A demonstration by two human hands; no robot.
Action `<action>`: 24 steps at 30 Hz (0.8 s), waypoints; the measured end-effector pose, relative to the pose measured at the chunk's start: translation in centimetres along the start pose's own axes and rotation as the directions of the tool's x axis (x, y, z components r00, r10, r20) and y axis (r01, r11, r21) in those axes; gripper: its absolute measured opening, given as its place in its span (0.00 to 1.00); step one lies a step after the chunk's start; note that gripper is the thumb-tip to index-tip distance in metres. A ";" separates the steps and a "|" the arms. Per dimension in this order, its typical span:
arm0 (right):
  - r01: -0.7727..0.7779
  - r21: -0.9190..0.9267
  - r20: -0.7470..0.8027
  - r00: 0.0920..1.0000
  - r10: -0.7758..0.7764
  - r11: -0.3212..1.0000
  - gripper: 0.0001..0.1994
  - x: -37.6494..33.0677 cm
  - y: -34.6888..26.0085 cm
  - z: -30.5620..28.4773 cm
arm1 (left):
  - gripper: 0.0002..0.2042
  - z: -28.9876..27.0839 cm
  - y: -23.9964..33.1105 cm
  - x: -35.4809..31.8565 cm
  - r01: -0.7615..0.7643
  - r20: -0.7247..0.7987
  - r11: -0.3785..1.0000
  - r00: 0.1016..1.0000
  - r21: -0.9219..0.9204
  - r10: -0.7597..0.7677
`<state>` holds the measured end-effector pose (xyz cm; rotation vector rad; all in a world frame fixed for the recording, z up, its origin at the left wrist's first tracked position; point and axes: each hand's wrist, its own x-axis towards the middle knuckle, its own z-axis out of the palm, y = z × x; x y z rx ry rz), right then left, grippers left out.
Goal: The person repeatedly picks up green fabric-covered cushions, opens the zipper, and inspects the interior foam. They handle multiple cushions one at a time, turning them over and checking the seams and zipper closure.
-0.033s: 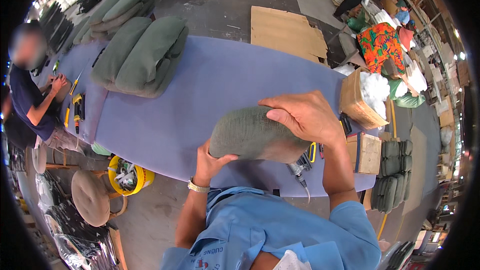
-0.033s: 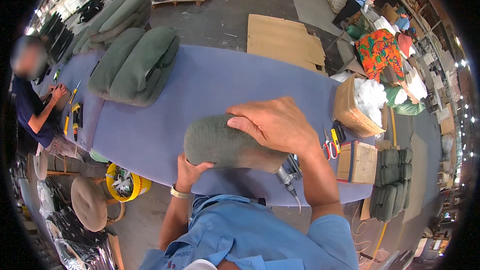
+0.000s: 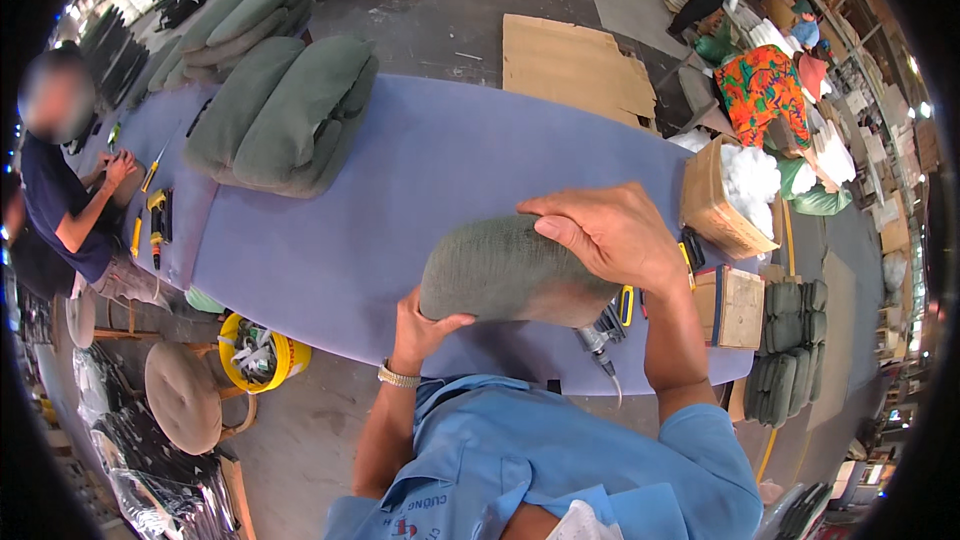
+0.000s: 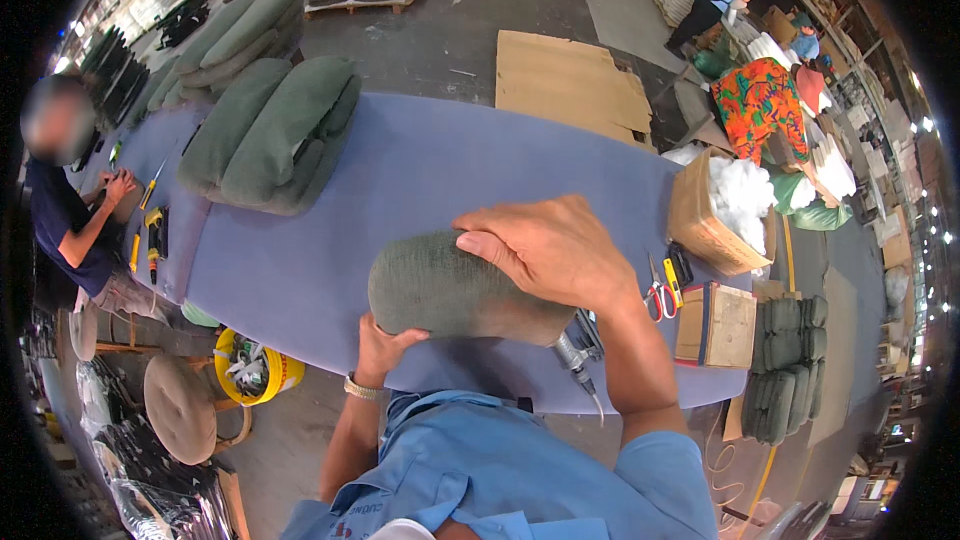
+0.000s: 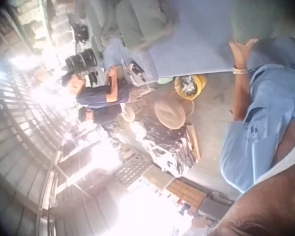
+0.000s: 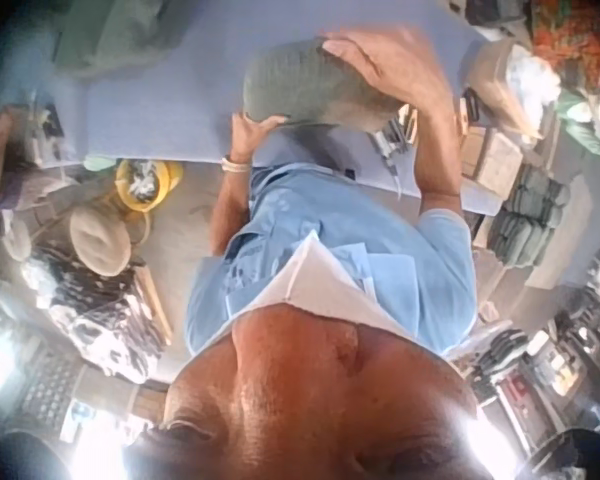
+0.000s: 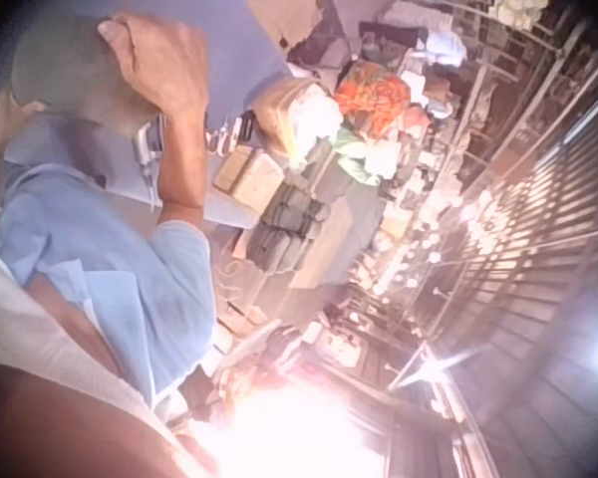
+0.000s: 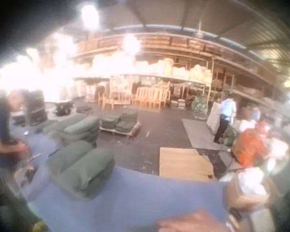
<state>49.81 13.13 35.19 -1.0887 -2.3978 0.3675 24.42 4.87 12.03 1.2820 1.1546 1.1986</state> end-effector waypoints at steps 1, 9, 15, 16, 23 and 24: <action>-0.007 0.010 -0.010 1.000 0.007 1.000 0.18 0.0 -0.1 0.1 | 0.32 -0.4 -2.3 -0.7 0.036 0.001 0.999 0.999 0.024 -0.036; -0.051 0.488 -0.250 0.948 0.196 0.871 0.15 -2.2 1.6 1.5 | 0.29 -2.4 -5.6 -1.1 0.203 0.109 0.946 0.966 0.252 -0.236; -0.031 0.779 -0.319 0.840 0.439 0.626 0.18 -5.1 2.6 3.7 | 0.37 -0.9 4.0 1.6 -0.032 0.092 0.993 0.995 0.109 0.022; -0.038 0.762 -0.328 0.839 0.435 0.647 0.18 -5.2 2.0 3.9 | 0.39 -0.7 5.0 2.4 -0.058 0.073 0.996 0.996 0.063 0.054; 0.007 0.530 -0.423 0.869 0.257 0.848 0.17 -5.2 -2.9 5.2 | 0.34 -1.1 9.0 6.1 -0.282 -0.145 0.953 0.944 0.114 0.297; 0.025 0.530 -0.445 0.859 0.253 0.848 0.17 -5.1 -3.0 5.7 | 0.32 -0.7 10.7 6.2 -0.296 -0.174 0.946 0.932 0.134 0.316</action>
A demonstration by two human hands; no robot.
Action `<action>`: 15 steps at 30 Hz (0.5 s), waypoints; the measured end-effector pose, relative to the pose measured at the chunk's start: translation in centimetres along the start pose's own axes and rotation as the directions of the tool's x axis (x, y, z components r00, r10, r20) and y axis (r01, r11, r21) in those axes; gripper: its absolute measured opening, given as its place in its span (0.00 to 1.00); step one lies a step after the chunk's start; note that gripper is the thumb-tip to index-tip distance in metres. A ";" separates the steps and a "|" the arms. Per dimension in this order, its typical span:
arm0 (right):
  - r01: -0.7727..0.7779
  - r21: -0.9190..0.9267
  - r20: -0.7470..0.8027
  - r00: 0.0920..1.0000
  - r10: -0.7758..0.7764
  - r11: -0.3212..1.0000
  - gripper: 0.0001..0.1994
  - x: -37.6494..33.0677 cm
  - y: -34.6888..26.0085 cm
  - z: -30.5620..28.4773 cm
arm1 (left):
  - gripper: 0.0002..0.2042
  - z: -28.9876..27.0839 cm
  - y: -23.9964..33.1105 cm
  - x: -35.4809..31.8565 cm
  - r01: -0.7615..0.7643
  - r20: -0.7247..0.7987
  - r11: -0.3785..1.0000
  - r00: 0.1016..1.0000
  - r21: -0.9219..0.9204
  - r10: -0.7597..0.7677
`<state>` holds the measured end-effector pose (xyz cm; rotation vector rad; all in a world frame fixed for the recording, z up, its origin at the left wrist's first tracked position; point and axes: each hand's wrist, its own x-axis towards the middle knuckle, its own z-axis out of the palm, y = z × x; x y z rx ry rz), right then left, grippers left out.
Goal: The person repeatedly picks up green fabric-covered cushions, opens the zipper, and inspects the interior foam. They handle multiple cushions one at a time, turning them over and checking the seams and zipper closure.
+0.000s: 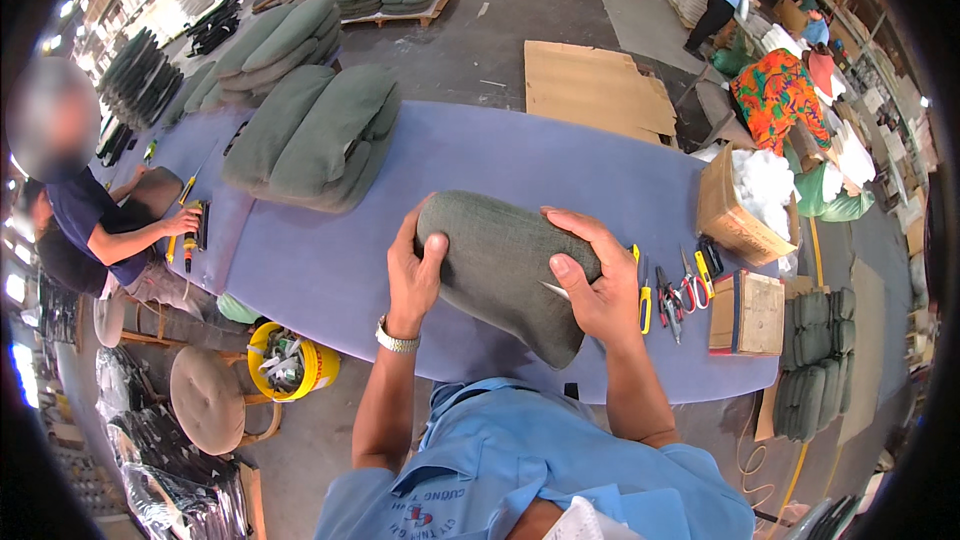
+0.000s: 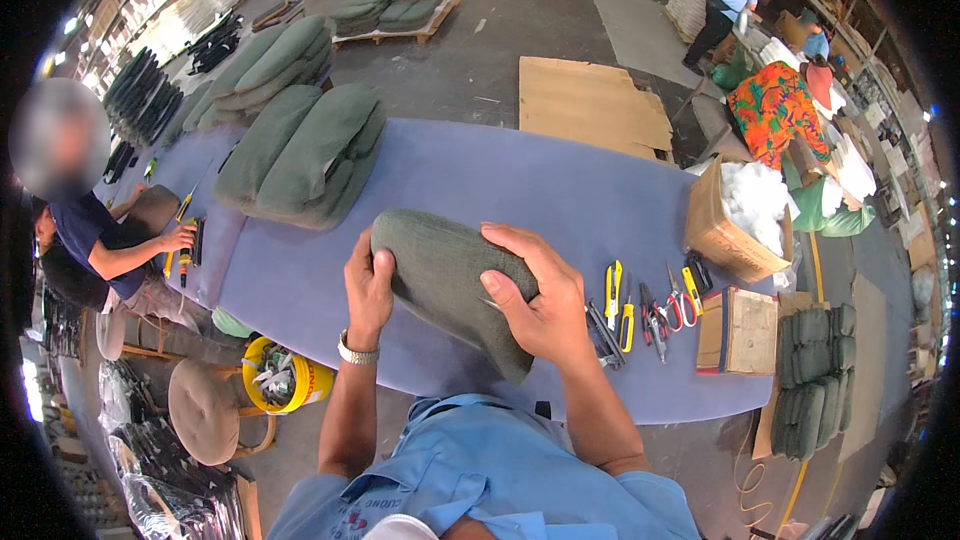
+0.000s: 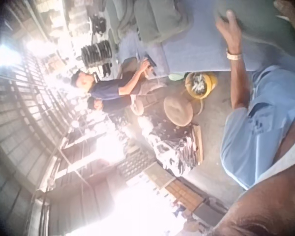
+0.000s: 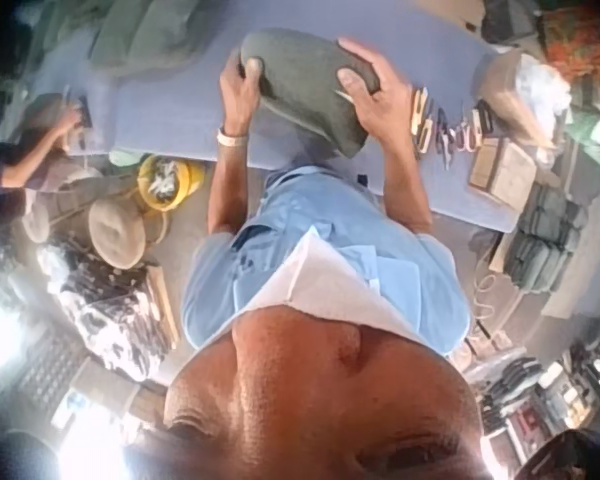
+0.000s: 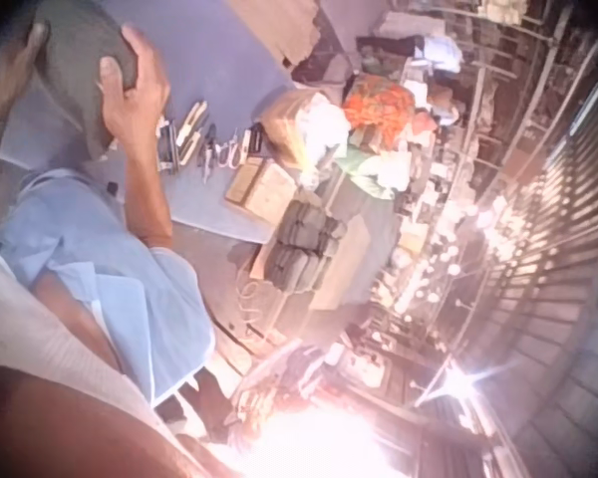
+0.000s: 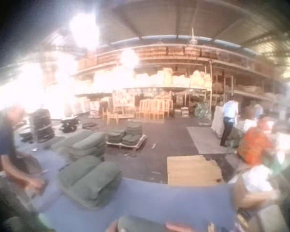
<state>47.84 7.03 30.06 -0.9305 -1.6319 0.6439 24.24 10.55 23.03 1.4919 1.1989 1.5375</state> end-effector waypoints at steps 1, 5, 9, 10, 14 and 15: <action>0.016 0.008 -0.018 1.000 -0.016 1.000 0.17 -0.1 0.1 0.3 | 0.29 0.2 2.0 0.5 -0.018 -0.033 1.000 0.999 0.017 0.019; 0.024 -0.010 -0.055 0.998 -0.025 1.000 0.17 -0.2 0.5 0.0 | 0.20 1.0 10.4 0.9 -0.436 -0.062 0.896 0.895 0.082 0.441; -0.002 0.002 -0.083 0.997 0.002 1.000 0.16 0.4 1.0 0.0 | 0.21 1.9 16.1 -1.4 -0.426 0.153 0.651 0.753 -0.629 0.640; -0.024 0.016 -0.078 0.997 0.025 1.000 0.16 0.3 1.0 -0.1 | 0.21 2.5 17.3 -1.7 -0.326 0.191 0.550 0.704 -0.769 0.684; 0.006 0.036 -0.029 1.000 -0.005 0.999 0.16 0.0 1.3 -0.6 | 0.19 6.8 19.1 -1.5 -0.318 0.001 0.214 0.558 -0.924 0.830; 0.016 0.031 -0.027 1.000 -0.015 0.999 0.16 -0.1 1.2 -0.7 | 0.20 7.5 19.5 -1.5 -0.325 -0.062 0.140 0.540 -0.935 0.840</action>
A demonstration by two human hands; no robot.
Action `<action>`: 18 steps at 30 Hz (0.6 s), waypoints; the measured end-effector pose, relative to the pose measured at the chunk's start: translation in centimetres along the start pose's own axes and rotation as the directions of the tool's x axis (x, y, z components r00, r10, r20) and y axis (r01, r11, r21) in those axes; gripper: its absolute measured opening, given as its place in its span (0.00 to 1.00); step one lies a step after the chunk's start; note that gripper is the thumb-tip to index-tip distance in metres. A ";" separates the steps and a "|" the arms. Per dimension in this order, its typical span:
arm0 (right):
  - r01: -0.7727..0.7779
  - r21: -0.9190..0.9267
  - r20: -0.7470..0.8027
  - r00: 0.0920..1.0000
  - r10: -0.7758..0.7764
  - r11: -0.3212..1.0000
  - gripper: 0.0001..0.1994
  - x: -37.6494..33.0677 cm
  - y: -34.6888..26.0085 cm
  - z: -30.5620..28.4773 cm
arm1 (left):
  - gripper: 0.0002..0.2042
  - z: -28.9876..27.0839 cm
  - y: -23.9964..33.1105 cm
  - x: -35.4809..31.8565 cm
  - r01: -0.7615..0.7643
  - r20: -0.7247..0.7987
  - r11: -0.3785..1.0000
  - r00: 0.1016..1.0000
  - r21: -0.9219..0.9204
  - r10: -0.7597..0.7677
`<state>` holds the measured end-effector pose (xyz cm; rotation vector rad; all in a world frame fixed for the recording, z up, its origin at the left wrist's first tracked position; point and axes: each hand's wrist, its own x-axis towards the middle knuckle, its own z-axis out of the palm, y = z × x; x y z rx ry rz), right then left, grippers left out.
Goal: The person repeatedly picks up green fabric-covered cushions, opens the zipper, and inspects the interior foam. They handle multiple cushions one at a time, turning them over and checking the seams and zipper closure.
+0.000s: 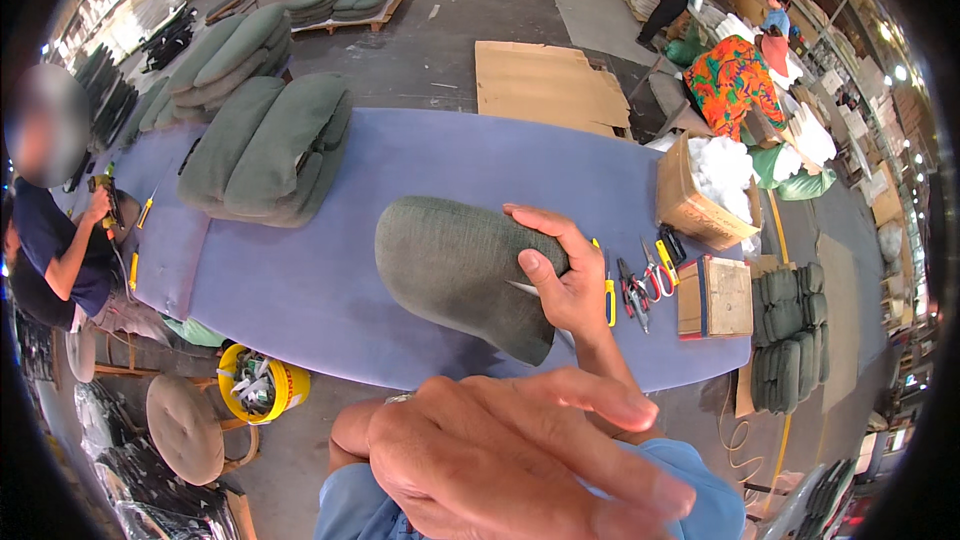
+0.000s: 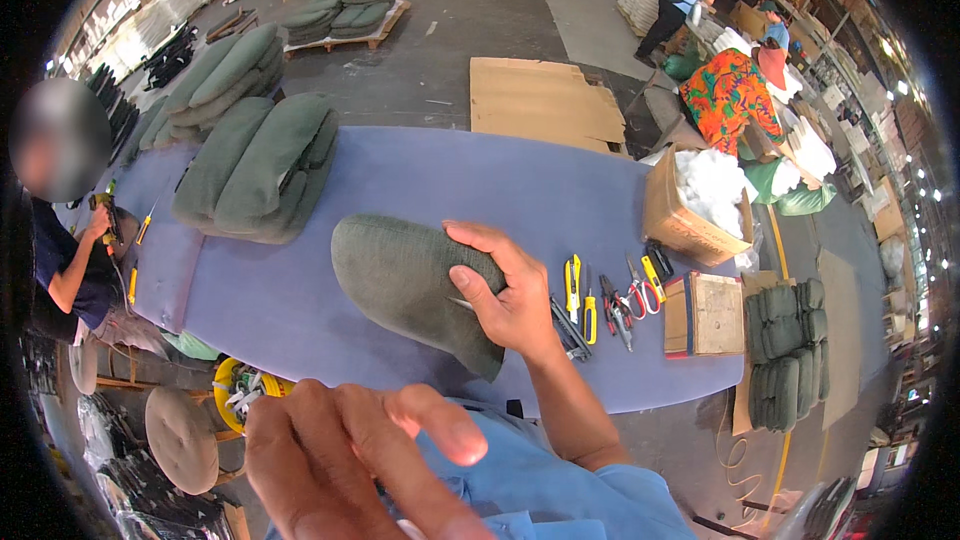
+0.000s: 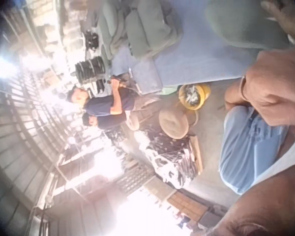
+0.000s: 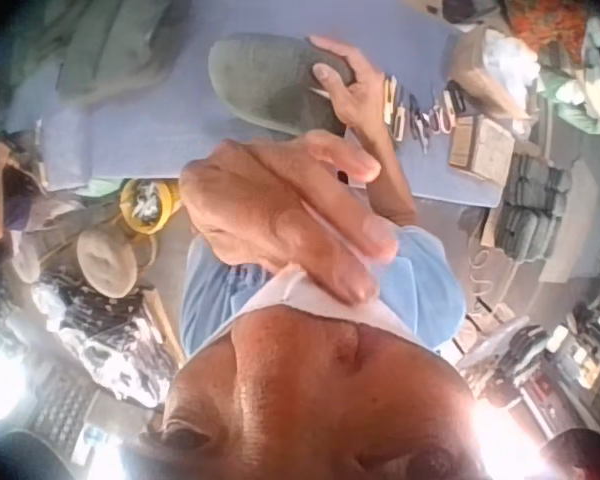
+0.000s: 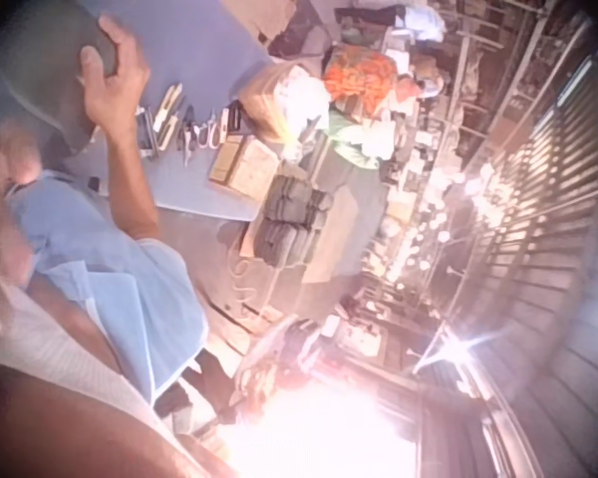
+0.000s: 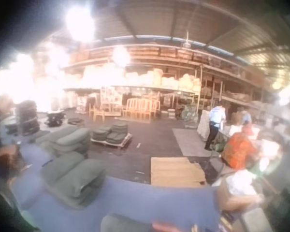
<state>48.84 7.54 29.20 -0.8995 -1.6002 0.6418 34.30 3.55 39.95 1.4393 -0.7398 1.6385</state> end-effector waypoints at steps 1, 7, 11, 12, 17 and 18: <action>0.008 -0.003 0.001 1.000 -0.008 1.000 0.16 -0.2 -0.1 -0.1 | 0.21 0.3 -0.1 0.5 -0.017 -0.031 0.999 0.999 -0.043 0.016; 0.016 0.021 0.006 1.000 -0.017 1.000 0.17 -0.7 -0.4 0.1 | 0.22 1.6 2.6 0.3 0.255 -0.216 0.954 0.934 -0.160 -0.286; 0.043 0.035 -0.001 0.999 -0.043 0.998 0.18 -0.3 -0.1 0.4 | 0.14 1.2 3.2 1.1 0.278 -0.195 0.937 0.927 -0.213 -0.319; 0.046 0.035 0.009 0.999 -0.046 0.998 0.18 -0.2 -0.3 0.4 | 0.12 1.3 3.3 1.0 0.255 -0.198 0.946 0.935 -0.198 -0.294; 0.054 0.011 0.014 0.998 -0.054 0.998 0.17 -0.1 -0.4 0.3 | 0.12 1.0 2.2 -0.6 0.156 -0.210 0.973 0.959 -0.171 -0.191; 0.050 0.017 0.016 0.999 -0.050 0.999 0.17 -0.1 -0.4 0.4 | 0.14 0.7 2.2 -0.5 0.218 -0.175 0.961 0.953 -0.171 -0.247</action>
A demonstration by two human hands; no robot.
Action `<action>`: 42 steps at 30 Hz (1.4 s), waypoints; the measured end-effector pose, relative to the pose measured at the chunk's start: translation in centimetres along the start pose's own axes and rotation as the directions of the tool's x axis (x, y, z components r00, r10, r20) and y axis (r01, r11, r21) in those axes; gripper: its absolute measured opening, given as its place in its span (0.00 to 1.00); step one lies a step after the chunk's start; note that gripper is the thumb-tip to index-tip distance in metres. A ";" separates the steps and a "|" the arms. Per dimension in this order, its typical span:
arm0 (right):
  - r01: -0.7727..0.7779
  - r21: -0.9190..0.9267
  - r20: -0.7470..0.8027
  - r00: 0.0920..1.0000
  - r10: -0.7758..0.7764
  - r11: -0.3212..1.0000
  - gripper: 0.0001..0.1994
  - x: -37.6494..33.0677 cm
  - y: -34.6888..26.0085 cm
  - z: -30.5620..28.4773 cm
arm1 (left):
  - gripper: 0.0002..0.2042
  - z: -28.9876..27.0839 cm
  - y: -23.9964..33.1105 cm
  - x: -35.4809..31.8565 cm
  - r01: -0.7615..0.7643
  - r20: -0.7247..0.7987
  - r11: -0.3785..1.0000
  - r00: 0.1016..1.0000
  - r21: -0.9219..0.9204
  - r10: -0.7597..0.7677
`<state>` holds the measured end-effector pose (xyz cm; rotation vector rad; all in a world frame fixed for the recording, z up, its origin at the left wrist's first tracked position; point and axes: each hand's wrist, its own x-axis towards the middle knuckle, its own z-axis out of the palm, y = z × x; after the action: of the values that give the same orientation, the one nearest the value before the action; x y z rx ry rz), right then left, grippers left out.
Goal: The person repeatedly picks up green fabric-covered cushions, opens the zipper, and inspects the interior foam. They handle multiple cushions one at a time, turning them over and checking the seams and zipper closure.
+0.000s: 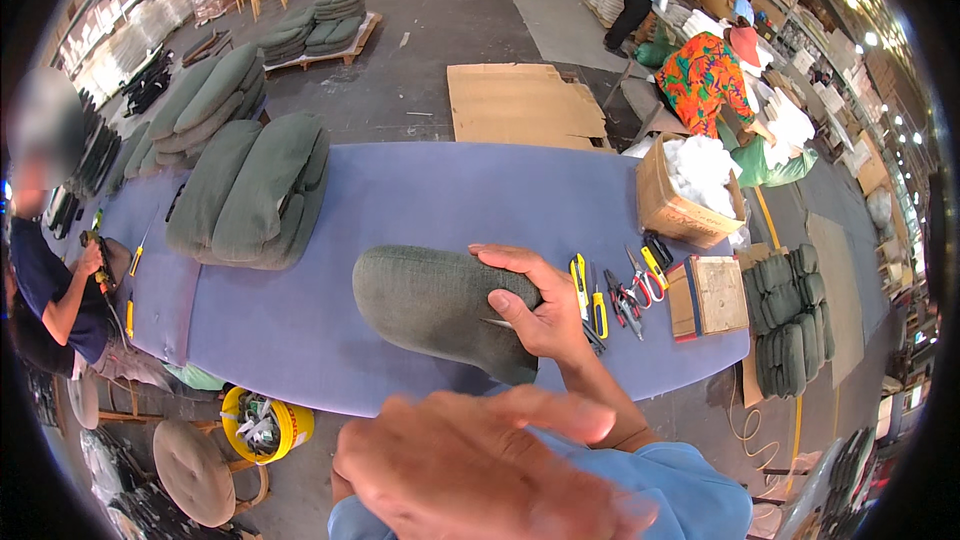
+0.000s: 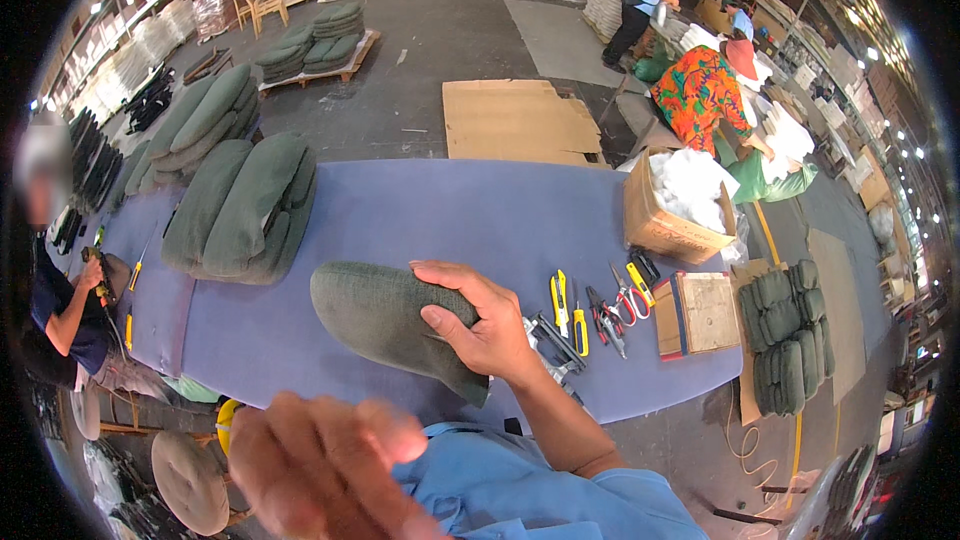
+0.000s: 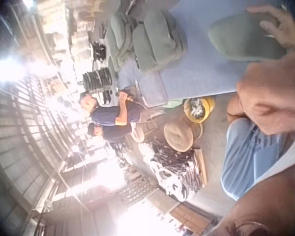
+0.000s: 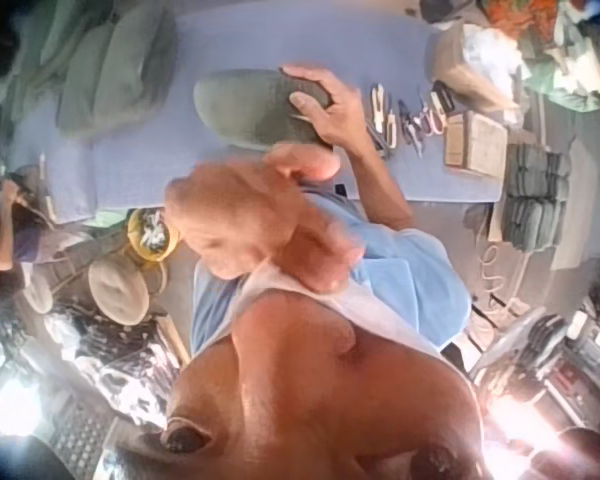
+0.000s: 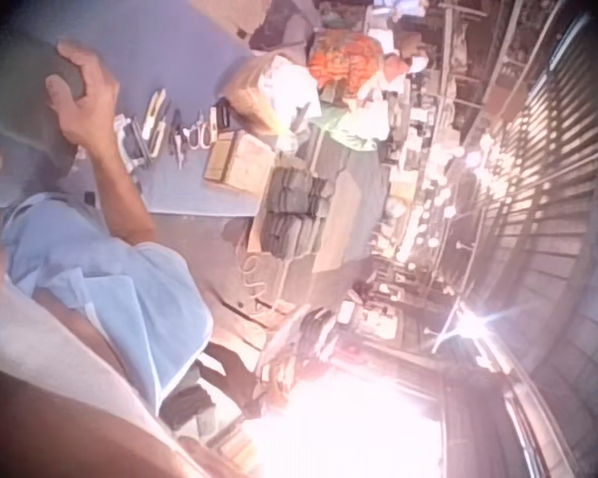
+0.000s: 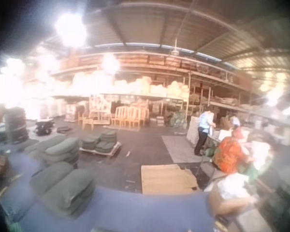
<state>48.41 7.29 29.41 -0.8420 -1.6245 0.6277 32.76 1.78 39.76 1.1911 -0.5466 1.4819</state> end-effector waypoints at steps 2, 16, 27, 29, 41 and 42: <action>-0.025 0.013 -0.005 1.000 0.025 1.000 0.17 -0.1 0.2 0.0 | 0.17 -0.8 -0.4 0.9 0.039 0.133 0.998 0.991 -0.056 -0.032; -0.036 0.005 0.044 0.998 0.036 0.999 0.17 0.1 -0.4 0.5 | 0.20 -1.2 0.4 1.5 0.254 0.311 0.962 0.927 -0.105 -0.210; -0.028 0.007 0.051 0.998 0.027 1.000 0.17 0.1 0.2 0.9 | 0.13 -1.1 0.9 1.6 0.051 0.129 0.998 0.991 -0.020 -0.048; 0.001 0.009 0.068 0.998 -0.002 1.000 0.17 0.3 -0.1 1.2 | 0.15 -0.9 0.9 1.8 -0.045 0.187 0.999 0.981 0.005 0.043; -0.033 0.054 0.095 0.995 0.028 0.998 0.17 0.7 -0.3 1.6 | 0.17 -2.2 1.8 1.6 -0.009 0.390 0.969 0.916 0.247 -0.091; -0.042 0.050 0.085 0.996 0.038 0.998 0.17 0.6 -0.1 1.3 | 0.17 -2.2 1.6 1.4 -0.012 0.371 0.964 0.924 0.265 -0.091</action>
<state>47.06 7.81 29.56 -0.8215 -1.6628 0.7393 30.57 3.79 40.53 1.7107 -0.5918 1.3198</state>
